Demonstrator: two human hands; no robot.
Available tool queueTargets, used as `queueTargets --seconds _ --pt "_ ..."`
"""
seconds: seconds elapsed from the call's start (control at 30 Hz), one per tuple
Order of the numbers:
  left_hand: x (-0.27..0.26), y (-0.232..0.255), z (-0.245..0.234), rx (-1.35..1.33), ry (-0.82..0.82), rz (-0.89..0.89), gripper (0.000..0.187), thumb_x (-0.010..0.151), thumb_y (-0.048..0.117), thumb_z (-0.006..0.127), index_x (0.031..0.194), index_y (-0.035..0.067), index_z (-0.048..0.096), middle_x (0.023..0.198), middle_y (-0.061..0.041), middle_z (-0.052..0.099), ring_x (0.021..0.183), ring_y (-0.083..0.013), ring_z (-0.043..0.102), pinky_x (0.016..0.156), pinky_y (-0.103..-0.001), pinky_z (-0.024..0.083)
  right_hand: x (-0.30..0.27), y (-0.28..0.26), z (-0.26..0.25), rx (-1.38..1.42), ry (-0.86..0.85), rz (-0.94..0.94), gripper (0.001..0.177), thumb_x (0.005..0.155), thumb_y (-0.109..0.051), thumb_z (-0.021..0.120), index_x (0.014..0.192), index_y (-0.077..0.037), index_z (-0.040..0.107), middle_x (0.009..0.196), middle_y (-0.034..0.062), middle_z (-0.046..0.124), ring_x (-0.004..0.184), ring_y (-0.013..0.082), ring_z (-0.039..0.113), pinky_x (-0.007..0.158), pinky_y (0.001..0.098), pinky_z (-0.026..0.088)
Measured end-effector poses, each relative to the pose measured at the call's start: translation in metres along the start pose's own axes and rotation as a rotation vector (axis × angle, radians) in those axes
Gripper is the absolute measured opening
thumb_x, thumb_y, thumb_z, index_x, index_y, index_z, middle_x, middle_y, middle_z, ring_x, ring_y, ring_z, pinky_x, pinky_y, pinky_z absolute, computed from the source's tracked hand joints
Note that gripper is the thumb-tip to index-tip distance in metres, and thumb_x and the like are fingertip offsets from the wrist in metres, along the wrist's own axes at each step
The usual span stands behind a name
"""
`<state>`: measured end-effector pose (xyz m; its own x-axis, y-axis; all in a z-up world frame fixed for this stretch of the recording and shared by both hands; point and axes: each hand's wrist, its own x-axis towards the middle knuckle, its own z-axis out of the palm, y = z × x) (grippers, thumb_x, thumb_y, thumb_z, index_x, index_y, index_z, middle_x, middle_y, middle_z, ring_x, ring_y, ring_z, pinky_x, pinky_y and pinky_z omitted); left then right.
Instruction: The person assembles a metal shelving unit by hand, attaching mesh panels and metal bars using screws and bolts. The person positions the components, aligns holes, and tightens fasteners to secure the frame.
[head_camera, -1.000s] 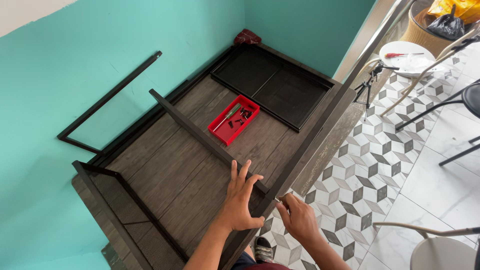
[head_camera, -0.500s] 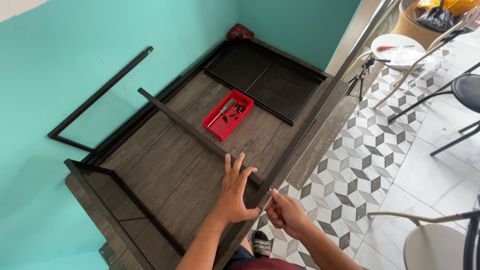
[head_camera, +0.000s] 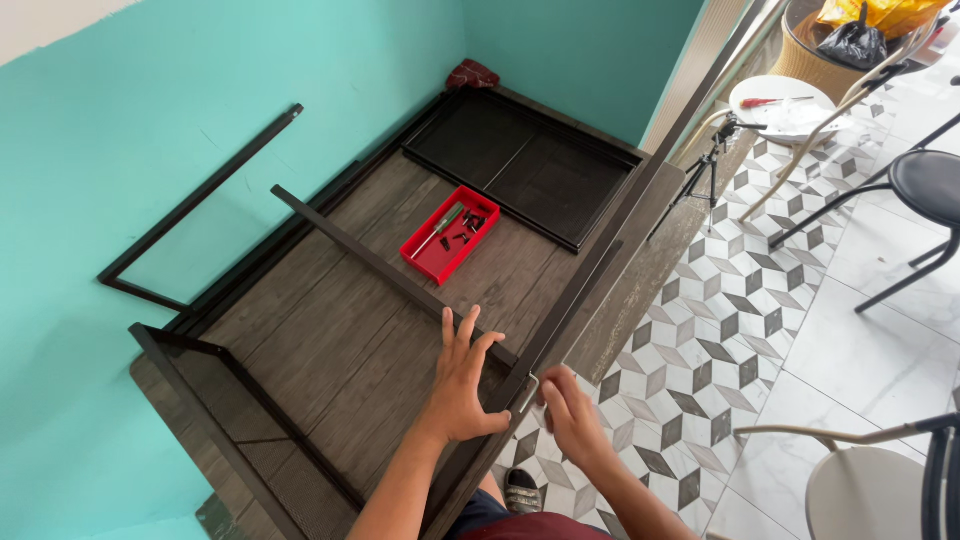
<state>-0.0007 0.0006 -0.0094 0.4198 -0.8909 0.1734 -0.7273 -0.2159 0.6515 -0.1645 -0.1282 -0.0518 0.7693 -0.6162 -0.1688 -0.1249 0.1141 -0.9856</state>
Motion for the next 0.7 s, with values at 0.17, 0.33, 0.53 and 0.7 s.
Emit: queueTargets --seconds 0.17,0.33,0.53,0.7 --pt "-0.001 0.001 -0.001 0.008 -0.007 -0.013 0.098 0.052 0.03 0.084 0.14 0.021 0.043 0.17 -0.019 0.008 0.155 -0.053 -0.015 0.115 -0.072 0.019 -0.013 -0.025 -0.004 -0.608 0.099 -0.613 0.037 0.07 -0.008 0.082 0.104 -0.002 0.068 0.108 0.0131 0.065 0.076 0.0226 0.068 0.059 0.0327 0.058" --pt "-0.001 0.003 -0.001 0.024 0.015 0.003 0.098 0.052 0.029 0.084 0.141 0.022 0.044 0.17 -0.019 0.01 0.155 -0.0529 -0.013 0.117 -0.07 0.019 -0.006 -0.035 -0.004 -0.744 0.087 -0.857 0.02 0.077 -0.013 0.082 0.091 -0.006 0.071 0.095 0.0058 0.069 0.087 0.022 0.071 0.072 0.0346 0.059" --pt "-0.002 -0.002 0.001 0.02 0.045 0.048 0.097 0.053 0.03 0.086 0.14 0.02 0.045 0.169 -0.02 0.012 0.155 -0.053 -0.012 0.117 -0.069 0.017 -0.002 -0.029 -0.005 -0.789 0.095 -0.891 0.015 0.082 -0.01 0.081 0.088 -0.004 0.069 0.085 0.0057 0.065 0.078 0.0224 0.067 0.067 0.0371 0.056" --pt "-0.003 -0.005 0.002 0.009 0.092 0.112 0.099 0.053 0.029 0.085 0.142 0.019 0.044 0.169 -0.019 0.014 0.156 -0.0528 -0.01 0.119 -0.069 0.017 0.0 -0.03 -0.006 -0.843 0.073 -1.029 0.01 0.082 -0.004 0.075 0.085 -0.005 0.066 0.087 0.0063 0.063 0.08 0.0214 0.067 0.063 0.0346 0.056"
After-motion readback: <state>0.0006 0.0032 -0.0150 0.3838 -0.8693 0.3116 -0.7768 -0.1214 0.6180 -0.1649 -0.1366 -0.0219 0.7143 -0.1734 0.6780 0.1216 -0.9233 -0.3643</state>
